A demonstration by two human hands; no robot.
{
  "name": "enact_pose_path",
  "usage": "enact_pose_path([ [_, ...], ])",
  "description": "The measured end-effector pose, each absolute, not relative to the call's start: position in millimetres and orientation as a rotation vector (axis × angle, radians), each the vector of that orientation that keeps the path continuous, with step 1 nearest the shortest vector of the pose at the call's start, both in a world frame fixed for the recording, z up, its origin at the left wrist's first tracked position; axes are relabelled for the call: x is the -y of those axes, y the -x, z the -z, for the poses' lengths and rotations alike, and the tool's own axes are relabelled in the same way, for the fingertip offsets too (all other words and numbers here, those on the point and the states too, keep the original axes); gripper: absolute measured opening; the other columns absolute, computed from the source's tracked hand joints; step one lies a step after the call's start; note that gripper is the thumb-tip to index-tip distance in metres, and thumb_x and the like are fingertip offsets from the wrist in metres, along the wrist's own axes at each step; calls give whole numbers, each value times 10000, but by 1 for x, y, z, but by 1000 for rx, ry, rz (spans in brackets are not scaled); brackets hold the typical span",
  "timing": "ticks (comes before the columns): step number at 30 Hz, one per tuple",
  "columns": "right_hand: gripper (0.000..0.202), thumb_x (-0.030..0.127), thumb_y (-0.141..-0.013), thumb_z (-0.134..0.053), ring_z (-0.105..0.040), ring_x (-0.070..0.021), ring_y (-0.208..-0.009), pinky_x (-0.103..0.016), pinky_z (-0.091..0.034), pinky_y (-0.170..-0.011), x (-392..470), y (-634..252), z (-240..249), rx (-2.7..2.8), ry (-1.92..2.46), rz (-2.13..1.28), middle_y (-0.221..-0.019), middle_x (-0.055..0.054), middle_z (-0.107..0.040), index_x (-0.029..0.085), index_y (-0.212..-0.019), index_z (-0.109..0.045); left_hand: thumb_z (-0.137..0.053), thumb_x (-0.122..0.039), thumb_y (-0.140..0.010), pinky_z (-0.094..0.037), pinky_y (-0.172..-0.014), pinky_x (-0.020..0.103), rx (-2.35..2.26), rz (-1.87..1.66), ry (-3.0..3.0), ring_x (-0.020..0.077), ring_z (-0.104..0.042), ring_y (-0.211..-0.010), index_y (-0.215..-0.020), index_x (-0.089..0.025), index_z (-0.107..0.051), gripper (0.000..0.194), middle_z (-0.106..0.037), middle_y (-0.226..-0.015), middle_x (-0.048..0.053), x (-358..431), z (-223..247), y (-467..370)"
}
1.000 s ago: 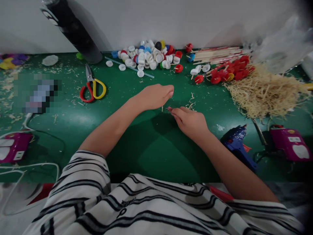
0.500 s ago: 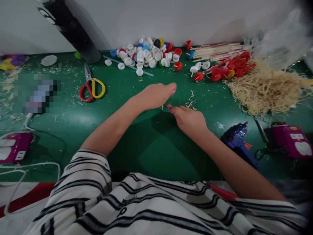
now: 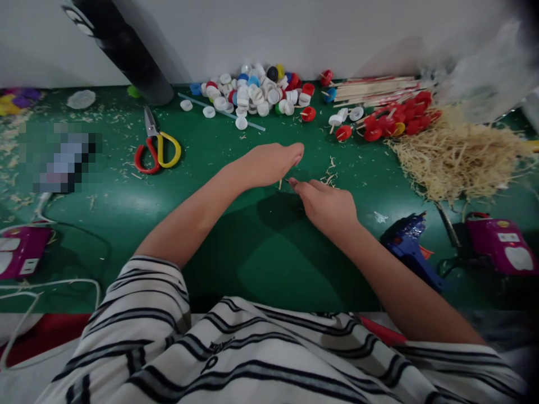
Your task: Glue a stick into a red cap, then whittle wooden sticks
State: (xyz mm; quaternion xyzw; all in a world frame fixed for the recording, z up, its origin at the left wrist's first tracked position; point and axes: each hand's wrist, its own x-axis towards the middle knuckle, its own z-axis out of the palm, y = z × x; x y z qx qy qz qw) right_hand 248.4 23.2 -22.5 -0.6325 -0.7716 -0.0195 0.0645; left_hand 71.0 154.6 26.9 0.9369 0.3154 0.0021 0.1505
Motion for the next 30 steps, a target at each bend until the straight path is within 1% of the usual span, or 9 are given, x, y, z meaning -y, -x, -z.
enact_pose_path([
  [6, 461, 328, -1148, -360, -654, -158, -801, -352, -204, -586, -19, -246, 26, 2391, 1899, -47, -1095, -38, -802, 315, -1433, -723, -317, -346, -1107, -240, -624, 348, -909, -13, -2697, 169, -382, -592, -1172, -183, -604, 336, -589, -782, 58, -153, -26, -69],
  [11, 498, 256, -1117, -383, -668, -167, -797, -356, -191, -579, -15, -243, 20, 2486, 1910, -70, -1128, -47, -808, 313, -1530, -654, -318, -339, -1105, -247, -626, 347, -942, 16, -2672, 171, -398, -601, -1184, -174, -611, 345, -590, -787, 64, -149, -33, -69],
  [15, 479, 288, -1125, -385, -664, -171, -780, -353, -187, -574, -16, -243, 17, 2486, 1925, -59, -1118, -43, -809, 320, -1496, -686, -308, -324, -1103, -251, -627, 349, -949, 32, -2642, 175, -409, -610, -1196, -171, -609, 350, -603, -809, 70, -149, -34, -69],
  [19, 470, 322, -1133, -383, -680, -178, -781, -343, -202, -568, -16, -244, 16, 2476, 1945, -59, -1109, -39, -814, 327, -1482, -699, -312, -335, -1106, -238, -619, 345, -917, 2, -2655, 166, -384, -591, -1180, -176, -604, 340, -559, -771, 49, -152, -32, -68],
  [24, 460, 316, -1135, -383, -733, -197, -870, -328, -254, -573, -13, -248, 5, 2497, 1972, -102, -1213, -45, -824, 307, -1452, -716, -322, -332, -1105, -237, -620, 345, -927, 2, -2632, 166, -382, -592, -1154, -184, -601, 320, -539, -747, 39, -154, -30, -67],
  [30, 430, 330, -1128, -426, -762, -221, -1027, -320, -328, -601, -5, -260, -2, 2450, 2003, -208, -1304, -1, -814, 338, -1431, -731, -317, -323, -1101, -244, -634, 353, -918, -11, -2639, 174, -393, -613, -1161, -179, -605, 328, -564, -776, 56, -156, -29, -66],
])
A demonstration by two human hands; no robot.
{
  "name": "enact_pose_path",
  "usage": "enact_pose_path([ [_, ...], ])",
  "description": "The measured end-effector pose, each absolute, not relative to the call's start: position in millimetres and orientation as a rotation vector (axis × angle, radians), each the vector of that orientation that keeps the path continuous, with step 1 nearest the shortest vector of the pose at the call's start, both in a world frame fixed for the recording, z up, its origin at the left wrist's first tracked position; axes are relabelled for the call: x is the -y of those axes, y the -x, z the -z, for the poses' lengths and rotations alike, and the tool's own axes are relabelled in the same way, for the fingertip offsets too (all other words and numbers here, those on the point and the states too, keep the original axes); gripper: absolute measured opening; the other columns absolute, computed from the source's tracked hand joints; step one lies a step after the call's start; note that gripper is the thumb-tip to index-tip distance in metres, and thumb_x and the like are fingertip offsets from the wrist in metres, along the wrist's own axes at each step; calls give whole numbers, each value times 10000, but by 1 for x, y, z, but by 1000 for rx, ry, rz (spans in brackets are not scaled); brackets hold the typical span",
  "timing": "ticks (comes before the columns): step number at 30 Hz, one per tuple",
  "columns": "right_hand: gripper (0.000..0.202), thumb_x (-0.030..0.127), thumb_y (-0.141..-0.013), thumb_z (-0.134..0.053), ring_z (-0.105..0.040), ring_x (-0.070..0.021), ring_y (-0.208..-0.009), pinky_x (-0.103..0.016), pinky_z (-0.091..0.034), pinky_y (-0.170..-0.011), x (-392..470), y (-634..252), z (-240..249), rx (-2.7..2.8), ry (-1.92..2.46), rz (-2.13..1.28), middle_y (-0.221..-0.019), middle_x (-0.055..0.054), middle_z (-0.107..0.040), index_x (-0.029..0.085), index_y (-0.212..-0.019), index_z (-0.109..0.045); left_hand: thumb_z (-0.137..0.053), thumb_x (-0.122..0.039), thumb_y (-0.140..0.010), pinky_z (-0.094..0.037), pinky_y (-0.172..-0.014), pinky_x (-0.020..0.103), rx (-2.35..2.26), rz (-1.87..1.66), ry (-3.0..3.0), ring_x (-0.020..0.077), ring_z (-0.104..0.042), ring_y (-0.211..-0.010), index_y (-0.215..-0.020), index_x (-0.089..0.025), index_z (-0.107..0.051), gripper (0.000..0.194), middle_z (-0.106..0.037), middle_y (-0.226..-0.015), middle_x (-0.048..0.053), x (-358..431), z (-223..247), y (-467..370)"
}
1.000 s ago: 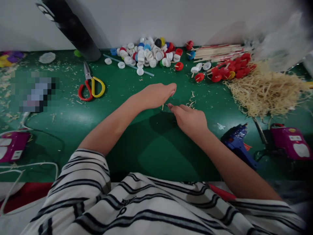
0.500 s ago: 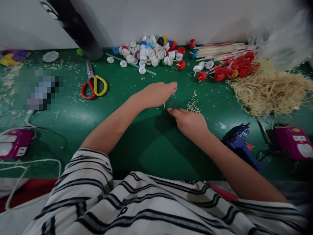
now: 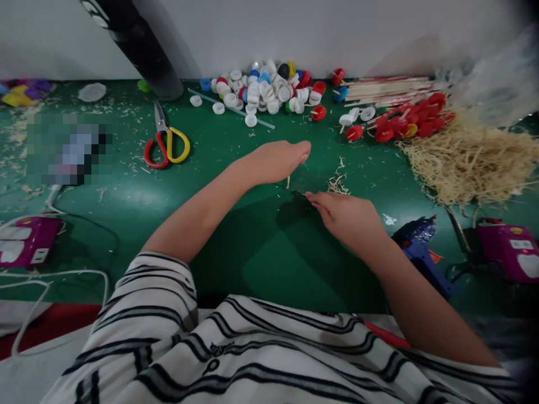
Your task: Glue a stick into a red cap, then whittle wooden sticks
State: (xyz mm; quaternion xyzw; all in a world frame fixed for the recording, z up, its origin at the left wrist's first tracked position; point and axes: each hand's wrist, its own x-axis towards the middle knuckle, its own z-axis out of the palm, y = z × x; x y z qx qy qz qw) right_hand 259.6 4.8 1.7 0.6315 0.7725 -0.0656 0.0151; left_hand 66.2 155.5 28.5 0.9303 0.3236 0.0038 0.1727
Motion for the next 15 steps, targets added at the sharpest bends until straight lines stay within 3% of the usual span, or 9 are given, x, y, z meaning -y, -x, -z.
enact_pose_path([
  [15, 464, 312, -1138, -364, -737, -206, -870, -355, -221, -579, -19, -241, 2, -2424, -1919, 97, -1173, -31, -826, 324, -1445, -713, -338, -331, -1103, -257, -639, 350, -909, 33, -2641, 172, -408, -621, -1167, -176, -611, 320, -606, -818, 76, -151, -33, -68],
])
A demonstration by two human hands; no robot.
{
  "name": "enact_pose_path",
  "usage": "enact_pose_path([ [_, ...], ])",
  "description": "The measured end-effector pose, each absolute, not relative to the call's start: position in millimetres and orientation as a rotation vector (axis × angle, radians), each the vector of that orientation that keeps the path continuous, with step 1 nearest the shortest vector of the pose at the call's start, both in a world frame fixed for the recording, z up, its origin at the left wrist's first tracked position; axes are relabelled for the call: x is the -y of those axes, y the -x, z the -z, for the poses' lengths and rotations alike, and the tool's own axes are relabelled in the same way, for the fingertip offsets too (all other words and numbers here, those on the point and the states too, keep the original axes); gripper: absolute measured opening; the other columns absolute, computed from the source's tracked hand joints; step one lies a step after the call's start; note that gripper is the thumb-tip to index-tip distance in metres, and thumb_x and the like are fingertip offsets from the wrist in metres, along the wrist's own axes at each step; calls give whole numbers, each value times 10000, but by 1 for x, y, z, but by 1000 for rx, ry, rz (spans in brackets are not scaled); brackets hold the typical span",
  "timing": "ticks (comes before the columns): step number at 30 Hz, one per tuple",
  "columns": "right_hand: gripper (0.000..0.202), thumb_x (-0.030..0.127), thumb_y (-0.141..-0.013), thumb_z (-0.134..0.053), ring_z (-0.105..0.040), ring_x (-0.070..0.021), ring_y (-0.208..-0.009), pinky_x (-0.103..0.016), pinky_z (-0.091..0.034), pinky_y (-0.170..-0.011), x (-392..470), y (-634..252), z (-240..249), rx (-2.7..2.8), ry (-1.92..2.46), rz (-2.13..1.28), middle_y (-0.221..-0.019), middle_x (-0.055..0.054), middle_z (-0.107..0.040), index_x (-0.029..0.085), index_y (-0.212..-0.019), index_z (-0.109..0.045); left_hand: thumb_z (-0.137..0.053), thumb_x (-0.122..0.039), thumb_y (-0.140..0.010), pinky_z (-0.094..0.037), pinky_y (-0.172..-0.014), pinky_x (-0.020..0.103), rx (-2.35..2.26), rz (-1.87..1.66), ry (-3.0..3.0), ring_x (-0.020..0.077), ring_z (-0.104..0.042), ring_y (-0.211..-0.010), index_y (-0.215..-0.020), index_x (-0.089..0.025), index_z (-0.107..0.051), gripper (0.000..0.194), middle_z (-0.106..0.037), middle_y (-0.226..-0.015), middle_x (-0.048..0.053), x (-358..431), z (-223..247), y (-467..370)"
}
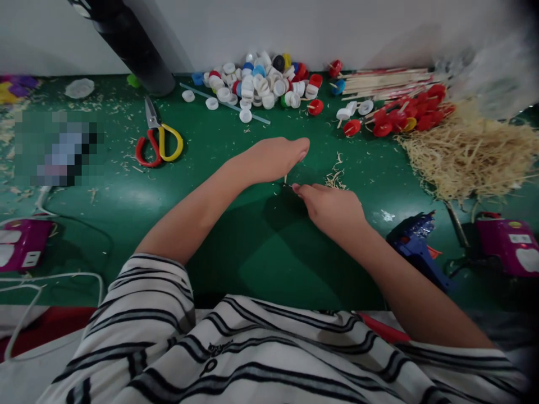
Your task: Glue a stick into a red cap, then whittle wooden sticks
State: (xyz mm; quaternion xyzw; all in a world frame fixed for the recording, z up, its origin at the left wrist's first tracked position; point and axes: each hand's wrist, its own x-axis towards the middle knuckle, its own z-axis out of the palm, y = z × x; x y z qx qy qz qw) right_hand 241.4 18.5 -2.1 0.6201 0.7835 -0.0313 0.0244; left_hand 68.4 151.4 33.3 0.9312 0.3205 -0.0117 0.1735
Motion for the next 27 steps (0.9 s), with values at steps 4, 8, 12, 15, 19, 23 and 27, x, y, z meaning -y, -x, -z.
enact_pose_path([
  [4, 457, 303, -1135, -371, -746, -207, -910, -342, -259, -577, -12, -246, -3, -2414, -1895, 131, -1221, -44, -823, 315, -1442, -710, -330, -323, -1104, -278, -660, 352, -937, 37, -2658, 193, -468, -650, -1216, -169, -630, 355, -627, -818, 87, -152, -32, -67],
  [8, 463, 309, -1140, -366, -748, -210, -921, -328, -263, -576, -4, -251, -5, -2375, -1898, 142, -1212, -47, -823, 327, -1464, -697, -327, -325, -1105, -278, -642, 351, -909, 19, -2675, 191, -460, -632, -1179, -175, -623, 340, -628, -815, 85, -152, -30, -66],
  [12, 451, 342, -1143, -378, -740, -205, -906, -318, -242, -578, 0, -255, -1, -2367, -1923, 126, -1212, -41, -822, 343, -1453, -706, -330, -341, -1105, -270, -641, 353, -889, 6, -2696, 194, -469, -640, -1160, -175, -619, 337, -637, -821, 94, -153, -29, -66],
  [15, 436, 361, -1142, -400, -731, -190, -908, -314, -229, -577, -2, -257, 4, -2414, -1968, 105, -1187, -33, -824, 346, -1433, -725, -333, -342, -1099, -280, -646, 353, -884, 25, -2671, 193, -471, -640, -1170, -178, -618, 336, -643, -830, 96, -153, -30, -66],
  [19, 433, 355, -1142, -400, -695, -164, -865, -311, -212, -581, -12, -256, 8, -2502, -2012, 0, -1096, -34, -824, 328, -1371, -767, -328, -328, -1092, -304, -649, 354, -893, 23, -2605, 188, -469, -615, -1307, -185, -562, 348, -628, -799, 71, -150, -37, -67],
  [23, 441, 319, -1126, -409, -666, -157, -828, -312, -200, -579, -22, -254, 8, -2538, -1963, -28, -1024, -31, -809, 339, -1383, -766, -359, -328, -1084, -337, -667, 349, -911, 63, -2569, 200, -518, -637, -1431, -189, -474, 391, -609, -752, 48, -144, -45, -68],
  [27, 450, 318, -1127, -402, -656, -155, -831, -313, -207, -584, -24, -256, 9, -2557, -1958, -24, -1037, -37, -806, 345, -1407, -754, -360, -330, -1081, -362, -697, 352, -909, 90, -2583, 213, -546, -661, -1457, -195, -454, 411, -608, -743, 44, -141, -47, -69],
])
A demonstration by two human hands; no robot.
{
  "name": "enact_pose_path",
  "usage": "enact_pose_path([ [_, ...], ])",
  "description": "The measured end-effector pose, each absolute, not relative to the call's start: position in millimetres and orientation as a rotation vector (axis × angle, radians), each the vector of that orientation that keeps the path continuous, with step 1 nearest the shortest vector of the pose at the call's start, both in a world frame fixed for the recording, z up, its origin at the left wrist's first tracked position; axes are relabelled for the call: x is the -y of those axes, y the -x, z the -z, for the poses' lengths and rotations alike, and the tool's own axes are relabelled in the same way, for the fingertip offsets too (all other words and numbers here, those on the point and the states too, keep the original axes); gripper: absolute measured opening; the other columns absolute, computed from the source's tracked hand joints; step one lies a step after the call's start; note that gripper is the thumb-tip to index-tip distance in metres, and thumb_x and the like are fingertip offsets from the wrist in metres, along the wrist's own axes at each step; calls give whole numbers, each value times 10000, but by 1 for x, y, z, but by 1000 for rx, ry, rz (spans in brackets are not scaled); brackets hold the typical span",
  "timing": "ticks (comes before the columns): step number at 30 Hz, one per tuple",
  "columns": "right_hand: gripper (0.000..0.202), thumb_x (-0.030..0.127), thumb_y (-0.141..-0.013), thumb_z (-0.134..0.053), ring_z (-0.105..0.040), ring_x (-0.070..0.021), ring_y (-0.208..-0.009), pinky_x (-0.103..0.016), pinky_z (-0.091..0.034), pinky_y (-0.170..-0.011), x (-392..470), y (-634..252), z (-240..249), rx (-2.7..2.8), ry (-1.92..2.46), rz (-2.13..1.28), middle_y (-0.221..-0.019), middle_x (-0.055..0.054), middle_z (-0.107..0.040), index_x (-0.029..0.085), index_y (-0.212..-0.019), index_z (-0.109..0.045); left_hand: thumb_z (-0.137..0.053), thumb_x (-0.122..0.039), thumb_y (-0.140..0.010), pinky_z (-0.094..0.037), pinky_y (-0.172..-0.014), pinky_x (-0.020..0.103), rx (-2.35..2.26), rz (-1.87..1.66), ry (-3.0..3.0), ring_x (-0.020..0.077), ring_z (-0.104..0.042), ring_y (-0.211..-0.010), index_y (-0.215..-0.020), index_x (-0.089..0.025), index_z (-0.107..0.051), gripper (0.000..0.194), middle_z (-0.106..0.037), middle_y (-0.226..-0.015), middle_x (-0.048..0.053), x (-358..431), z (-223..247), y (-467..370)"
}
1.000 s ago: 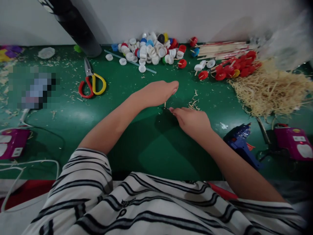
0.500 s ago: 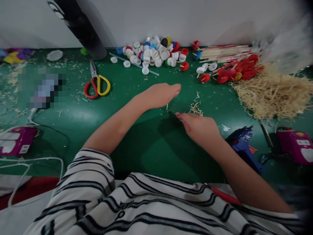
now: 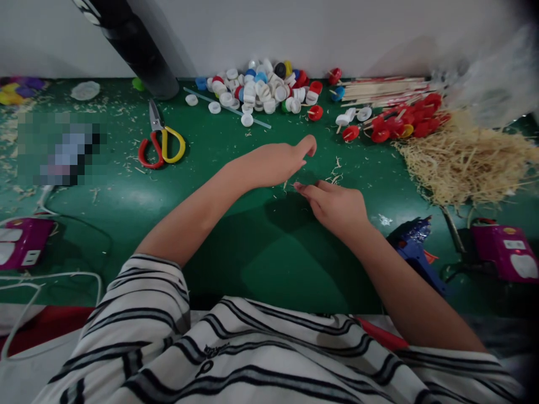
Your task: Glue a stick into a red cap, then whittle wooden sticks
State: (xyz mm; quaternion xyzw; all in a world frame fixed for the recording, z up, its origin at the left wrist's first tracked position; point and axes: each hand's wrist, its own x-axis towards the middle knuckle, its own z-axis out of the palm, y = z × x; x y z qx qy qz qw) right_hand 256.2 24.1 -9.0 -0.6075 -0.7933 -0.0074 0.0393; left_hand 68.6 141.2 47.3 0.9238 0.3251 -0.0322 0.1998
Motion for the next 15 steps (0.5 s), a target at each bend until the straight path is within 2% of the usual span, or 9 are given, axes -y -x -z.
enact_pose_path([
  [8, 459, 320, -1138, -376, -648, -166, -796, -334, -192, -584, -26, -255, 15, 2438, 1889, -2, -1049, -35, -809, 332, -1420, -738, -346, -326, -1086, -379, -732, 350, -907, 68, -2509, 209, -570, -719, -1429, -207, -483, 388, -652, -850, 73, -150, -41, -66],
  [15, 477, 357, -1151, -341, -685, -194, -871, -329, -211, -597, -23, -248, 9, 2421, 1945, -93, -1156, -75, -815, 285, -1399, -742, -352, -333, -1096, -373, -746, 339, -866, 73, -2515, 217, -601, -791, -1364, -221, -527, 339, -675, -948, 96, -156, -37, -64],
])
